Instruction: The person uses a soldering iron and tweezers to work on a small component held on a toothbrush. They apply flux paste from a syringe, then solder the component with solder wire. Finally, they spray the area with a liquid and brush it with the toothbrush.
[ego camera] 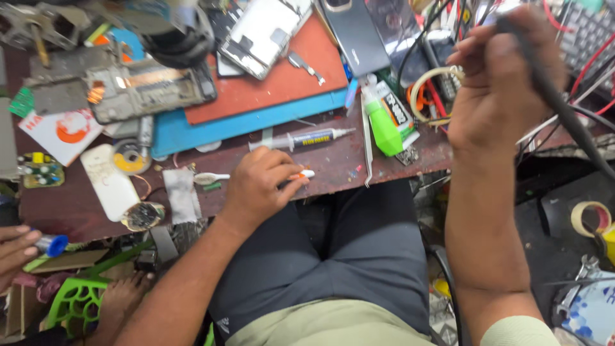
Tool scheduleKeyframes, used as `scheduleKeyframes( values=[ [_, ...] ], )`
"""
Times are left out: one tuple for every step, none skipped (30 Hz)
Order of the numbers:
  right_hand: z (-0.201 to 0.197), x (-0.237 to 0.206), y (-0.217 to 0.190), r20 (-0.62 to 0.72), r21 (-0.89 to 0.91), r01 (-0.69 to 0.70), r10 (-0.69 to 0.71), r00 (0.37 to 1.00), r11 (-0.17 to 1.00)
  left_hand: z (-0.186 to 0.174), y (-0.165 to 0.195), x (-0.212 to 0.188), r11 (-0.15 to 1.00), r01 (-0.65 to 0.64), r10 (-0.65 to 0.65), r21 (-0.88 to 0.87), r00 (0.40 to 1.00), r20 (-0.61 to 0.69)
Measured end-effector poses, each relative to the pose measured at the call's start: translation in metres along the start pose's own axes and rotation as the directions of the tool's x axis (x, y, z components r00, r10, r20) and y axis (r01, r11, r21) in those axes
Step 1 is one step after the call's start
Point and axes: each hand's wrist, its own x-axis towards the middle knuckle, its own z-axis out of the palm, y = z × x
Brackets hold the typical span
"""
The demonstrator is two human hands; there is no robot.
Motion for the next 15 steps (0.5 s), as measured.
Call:
scheduleKeyframes(
  values=[
    [0.010, 0.002, 0.007, 0.003, -0.009, -0.034, 0.034, 0.999, 0.999, -0.005, -0.003, -0.002, 1.000, 0.001, -0.001, -0.002, 1.000, -0.003],
    [0.019, 0.003, 0.013, 0.006, -0.017, -0.068, 0.068, 0.998, 0.998, -0.010, -0.006, -0.002, 1.000, -0.002, 0.002, -0.004, 1.000, -0.005],
    [0.024, 0.005, 0.014, -0.016, 0.100, -0.132, 0.134, 0.991, 0.986, -0.013, -0.010, -0.002, 1.000, 0.000, 0.000, -0.005, 1.000, -0.007],
    [0.030, 0.004, 0.016, -0.020, 0.180, -0.170, 0.176, 0.984, 0.969, -0.018, -0.013, -0.003, 1.000, 0.005, -0.005, -0.006, 1.000, -0.007],
    [0.033, 0.003, 0.017, -0.025, 0.261, -0.205, 0.219, 0.975, 0.943, -0.021, -0.017, -0.005, 1.000, 0.009, -0.009, -0.005, 1.000, -0.011],
    [0.036, 0.002, 0.019, -0.023, 0.301, -0.211, 0.229, 0.973, 0.930, -0.023, -0.022, -0.004, 1.000, 0.008, -0.008, -0.006, 1.000, -0.012],
    [0.038, 0.002, 0.021, -0.026, 0.338, -0.216, 0.239, 0.971, 0.916, -0.023, -0.024, -0.005, 1.000, 0.006, -0.007, -0.012, 1.000, -0.010],
    [0.041, 0.003, 0.024, -0.055, 0.241, -0.169, 0.187, 0.981, 0.956, -0.024, -0.027, -0.006, 1.000, 0.007, -0.007, -0.017, 1.000, -0.011],
    [0.045, 0.005, 0.030, -0.080, 0.142, -0.120, 0.133, 0.988, 0.983, -0.024, -0.030, -0.006, 1.000, 0.006, -0.006, -0.020, 1.000, -0.011],
    [0.049, 0.010, 0.035, -0.057, -0.020, -0.038, 0.037, 0.998, 0.999, -0.024, -0.034, -0.005, 1.000, 0.003, -0.003, -0.021, 1.000, -0.011],
    [0.053, 0.016, 0.040, -0.033, -0.178, 0.053, -0.060, 0.998, 0.983, -0.024, -0.038, -0.004, 1.000, -0.001, 0.001, -0.020, 1.000, -0.014],
    [0.060, 0.027, 0.046, 0.061, -0.377, 0.181, -0.171, 0.983, 0.908, -0.023, -0.042, -0.003, 1.000, -0.003, 0.002, -0.017, 1.000, -0.015],
    [0.067, 0.035, 0.050, 0.176, -0.548, 0.303, -0.247, 0.953, 0.780, -0.023, -0.043, -0.004, 1.000, 0.002, -0.002, -0.016, 1.000, -0.013],
    [0.073, 0.044, 0.052, 0.351, -0.641, 0.443, -0.275, 0.895, 0.626, -0.023, -0.044, -0.004, 1.000, 0.001, -0.002, -0.015, 1.000, -0.013],
    [0.079, 0.054, 0.052, 0.519, -0.682, 0.579, -0.261, 0.814, 0.448, -0.022, -0.046, -0.004, 1.000, 0.001, -0.001, -0.014, 1.000, -0.011]
  ],
)
